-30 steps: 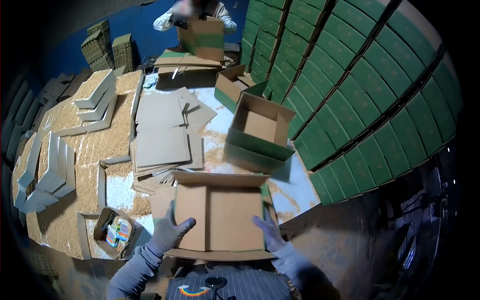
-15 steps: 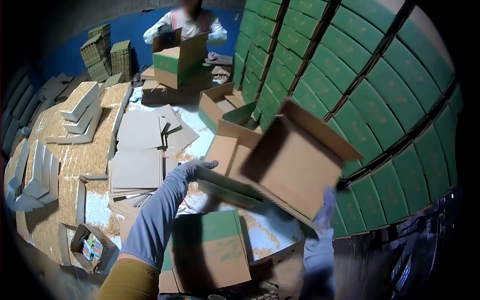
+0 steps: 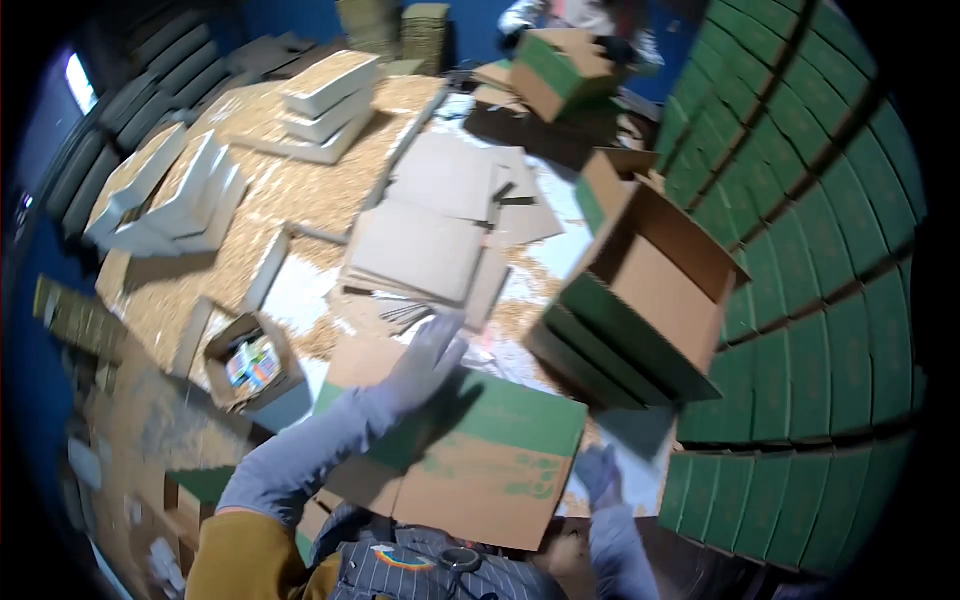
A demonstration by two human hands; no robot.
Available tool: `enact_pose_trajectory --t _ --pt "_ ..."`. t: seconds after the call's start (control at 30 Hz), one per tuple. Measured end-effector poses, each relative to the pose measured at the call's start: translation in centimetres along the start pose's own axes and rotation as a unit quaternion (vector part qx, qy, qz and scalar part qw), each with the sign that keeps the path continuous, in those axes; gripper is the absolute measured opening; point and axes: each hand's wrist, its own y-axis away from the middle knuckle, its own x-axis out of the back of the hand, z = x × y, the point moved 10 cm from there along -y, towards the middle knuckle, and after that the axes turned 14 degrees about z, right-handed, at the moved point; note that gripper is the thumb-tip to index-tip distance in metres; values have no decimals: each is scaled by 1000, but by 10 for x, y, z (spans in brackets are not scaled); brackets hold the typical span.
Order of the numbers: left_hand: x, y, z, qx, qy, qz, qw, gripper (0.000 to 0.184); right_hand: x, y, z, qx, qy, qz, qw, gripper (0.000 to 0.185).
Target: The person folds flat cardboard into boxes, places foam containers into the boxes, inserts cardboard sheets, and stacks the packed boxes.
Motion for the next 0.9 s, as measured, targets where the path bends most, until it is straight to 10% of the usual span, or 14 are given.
enact_pose_trajectory --t 0.07,0.47,0.57,0.67,0.7,0.83,0.9 --pt "49 55 -2 -21 -112 -57 992 52 -37 -6 64 0 109 190 976 54" --pt "185 153 -110 -85 -276 -75 954 76 -210 -42 166 56 195 304 931 56" --pt "178 147 -110 -71 -251 -70 963 77 -264 -12 149 207 555 276 757 52" --pt "181 139 -83 -102 -192 -75 973 79 -289 23 132 199 617 393 653 61" --pt "186 141 -67 -117 -156 -112 974 82 -316 21 130 262 515 342 741 64" --pt "232 165 9 -297 -132 -247 913 77 -306 8 81 168 577 337 725 57" --pt "252 156 14 -293 -169 -242 909 66 -303 -4 70 70 720 296 624 48"
